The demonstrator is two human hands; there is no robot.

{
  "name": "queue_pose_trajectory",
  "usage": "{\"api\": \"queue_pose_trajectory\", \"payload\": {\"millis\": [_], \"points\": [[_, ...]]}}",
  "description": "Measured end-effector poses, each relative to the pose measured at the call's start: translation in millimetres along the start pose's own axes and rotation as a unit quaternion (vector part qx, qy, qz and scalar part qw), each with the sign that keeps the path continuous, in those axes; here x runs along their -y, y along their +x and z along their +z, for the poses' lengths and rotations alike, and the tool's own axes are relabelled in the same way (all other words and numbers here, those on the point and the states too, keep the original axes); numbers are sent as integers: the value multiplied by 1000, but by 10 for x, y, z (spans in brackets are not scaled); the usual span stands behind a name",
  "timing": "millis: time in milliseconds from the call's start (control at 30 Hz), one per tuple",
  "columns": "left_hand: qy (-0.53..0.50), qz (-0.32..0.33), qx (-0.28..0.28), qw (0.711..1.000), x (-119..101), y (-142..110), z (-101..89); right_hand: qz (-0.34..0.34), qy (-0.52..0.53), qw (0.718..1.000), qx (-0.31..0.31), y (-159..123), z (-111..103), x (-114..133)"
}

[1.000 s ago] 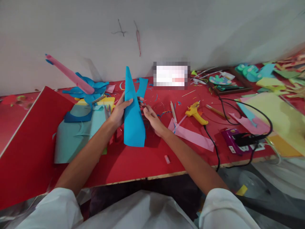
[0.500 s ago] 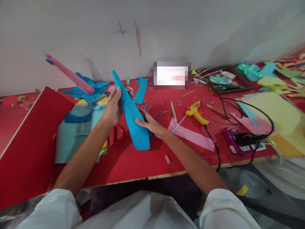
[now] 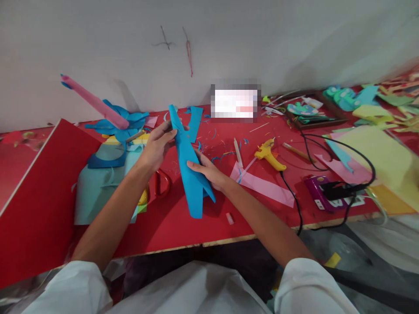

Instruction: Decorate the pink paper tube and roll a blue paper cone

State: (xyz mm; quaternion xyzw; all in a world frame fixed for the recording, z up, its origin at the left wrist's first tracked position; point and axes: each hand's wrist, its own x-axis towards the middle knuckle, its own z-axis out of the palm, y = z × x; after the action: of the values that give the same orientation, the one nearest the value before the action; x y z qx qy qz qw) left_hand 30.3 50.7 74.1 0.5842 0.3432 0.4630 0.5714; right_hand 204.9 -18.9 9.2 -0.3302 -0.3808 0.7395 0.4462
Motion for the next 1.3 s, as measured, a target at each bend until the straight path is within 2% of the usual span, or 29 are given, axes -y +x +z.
{"api": "queue_pose_trajectory", "payload": {"millis": [133, 233, 500, 833, 1000, 1167, 1233, 1300], "points": [[18, 6, 3, 1000, -88, -13, -24, -7, -19, 1000, 6, -6, -17, -5], [5, -3, 9, 1000, -118, -21, -6, 3, 4, 1000, 15, -23, -39, -33], [-11, -22, 12, 1000, -85, -26, 12, 17, 74, 992, 103, -56, 0, 21], [-15, -38, 4, 999, -136, -45, 31, 38, 65, 996, 47, -35, -64, -38], [-20, -40, -1, 999, -125, -37, 16, 32, 61, 997, 44, -35, -66, -33], [-55, -19, -35, 998, 2, 15, -23, 4, 64, 994, 88, -35, -22, 12], [-61, -13, -24, 998, 17, 15, -31, -9, 63, 992, 113, -50, 0, 29], [-54, -11, 12, 998, -25, -13, -26, -17, 58, 989, 139, -74, 18, 37]]}}
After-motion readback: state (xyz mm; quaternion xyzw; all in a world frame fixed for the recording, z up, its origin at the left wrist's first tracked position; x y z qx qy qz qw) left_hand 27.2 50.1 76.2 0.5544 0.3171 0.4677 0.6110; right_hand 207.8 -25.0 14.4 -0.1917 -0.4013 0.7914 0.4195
